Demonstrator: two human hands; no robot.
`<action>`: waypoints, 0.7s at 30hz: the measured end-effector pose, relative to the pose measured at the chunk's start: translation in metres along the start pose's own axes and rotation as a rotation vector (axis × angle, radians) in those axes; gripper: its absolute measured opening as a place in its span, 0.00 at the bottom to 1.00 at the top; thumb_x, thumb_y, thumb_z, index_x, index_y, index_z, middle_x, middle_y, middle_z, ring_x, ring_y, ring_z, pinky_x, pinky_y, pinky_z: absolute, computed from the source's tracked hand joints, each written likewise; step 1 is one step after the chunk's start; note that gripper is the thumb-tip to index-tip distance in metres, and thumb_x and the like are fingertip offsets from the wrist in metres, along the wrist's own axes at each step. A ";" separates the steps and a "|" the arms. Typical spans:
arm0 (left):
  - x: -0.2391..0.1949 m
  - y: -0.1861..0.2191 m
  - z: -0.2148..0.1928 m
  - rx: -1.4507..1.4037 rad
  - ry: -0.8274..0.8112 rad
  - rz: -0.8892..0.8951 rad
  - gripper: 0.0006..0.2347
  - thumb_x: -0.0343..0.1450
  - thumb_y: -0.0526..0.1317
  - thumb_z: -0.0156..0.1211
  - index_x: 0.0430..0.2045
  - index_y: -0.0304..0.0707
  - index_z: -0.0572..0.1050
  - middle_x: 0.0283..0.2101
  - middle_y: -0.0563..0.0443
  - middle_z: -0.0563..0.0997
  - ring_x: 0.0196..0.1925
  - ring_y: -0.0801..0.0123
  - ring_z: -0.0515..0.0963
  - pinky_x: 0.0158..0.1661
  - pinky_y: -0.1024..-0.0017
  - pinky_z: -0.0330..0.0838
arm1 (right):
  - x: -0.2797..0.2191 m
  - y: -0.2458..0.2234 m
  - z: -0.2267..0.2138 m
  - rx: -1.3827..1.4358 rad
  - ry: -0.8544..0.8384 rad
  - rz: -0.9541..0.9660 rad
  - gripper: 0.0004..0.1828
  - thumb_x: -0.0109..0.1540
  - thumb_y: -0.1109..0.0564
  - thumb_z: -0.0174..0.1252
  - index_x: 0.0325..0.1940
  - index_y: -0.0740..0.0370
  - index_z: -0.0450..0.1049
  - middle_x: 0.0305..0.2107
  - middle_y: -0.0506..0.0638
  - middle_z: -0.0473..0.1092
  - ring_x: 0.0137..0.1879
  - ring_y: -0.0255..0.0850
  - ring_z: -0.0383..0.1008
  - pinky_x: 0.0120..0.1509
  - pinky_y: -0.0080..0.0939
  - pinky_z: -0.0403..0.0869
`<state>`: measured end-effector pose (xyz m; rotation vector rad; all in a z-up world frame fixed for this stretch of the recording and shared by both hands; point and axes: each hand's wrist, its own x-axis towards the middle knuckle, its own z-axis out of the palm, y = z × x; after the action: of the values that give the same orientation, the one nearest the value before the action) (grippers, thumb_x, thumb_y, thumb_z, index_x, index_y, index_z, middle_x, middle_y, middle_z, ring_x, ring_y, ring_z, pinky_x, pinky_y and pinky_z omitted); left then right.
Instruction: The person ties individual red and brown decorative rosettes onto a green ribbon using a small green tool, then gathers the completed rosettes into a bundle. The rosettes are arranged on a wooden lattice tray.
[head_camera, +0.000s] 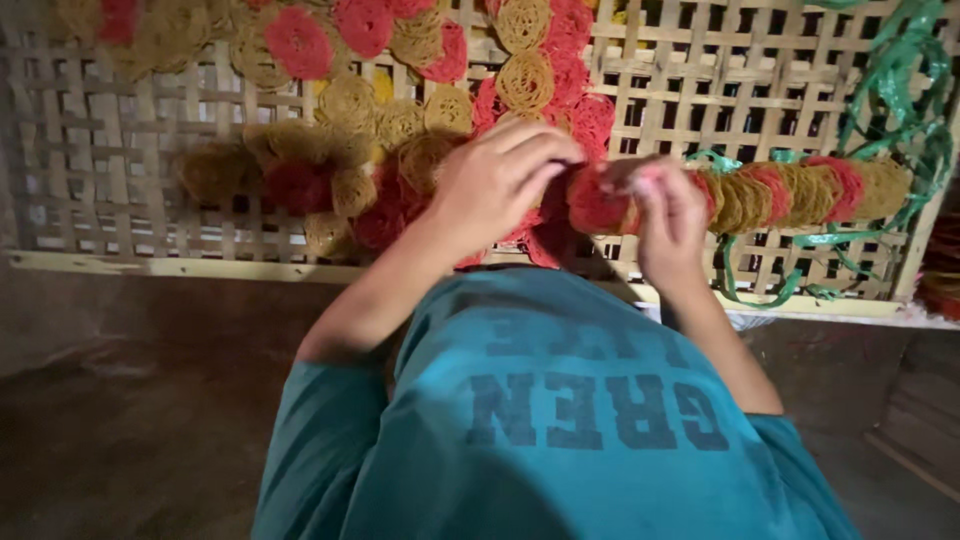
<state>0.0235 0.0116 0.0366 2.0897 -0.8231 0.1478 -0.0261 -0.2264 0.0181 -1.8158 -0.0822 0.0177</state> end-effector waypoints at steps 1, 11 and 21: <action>-0.012 -0.010 -0.006 0.043 -0.059 -0.036 0.06 0.73 0.32 0.62 0.41 0.43 0.77 0.47 0.53 0.81 0.48 0.61 0.81 0.47 0.68 0.77 | -0.001 0.008 -0.003 0.167 0.024 -0.077 0.10 0.78 0.58 0.43 0.48 0.64 0.67 0.34 0.50 0.70 0.37 0.38 0.71 0.49 0.39 0.72; -0.083 -0.040 0.003 0.388 -0.153 -0.239 0.18 0.65 0.32 0.67 0.49 0.37 0.75 0.49 0.46 0.72 0.53 0.54 0.71 0.48 0.56 0.73 | -0.011 0.032 0.010 0.285 0.076 -0.104 0.04 0.79 0.60 0.38 0.56 0.62 0.58 0.37 0.49 0.62 0.40 0.34 0.59 0.48 0.35 0.63; -0.102 -0.060 0.012 -0.052 0.066 -0.646 0.18 0.65 0.31 0.69 0.48 0.36 0.73 0.46 0.41 0.75 0.40 0.58 0.80 0.42 0.65 0.76 | -0.007 0.011 0.030 0.119 -0.024 -0.063 0.05 0.71 0.68 0.53 0.47 0.66 0.74 0.39 0.49 0.69 0.39 0.35 0.72 0.42 0.35 0.73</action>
<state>-0.0216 0.0778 -0.0507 2.1806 -0.0846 -0.1517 -0.0344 -0.2000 -0.0003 -1.6935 -0.1527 -0.0004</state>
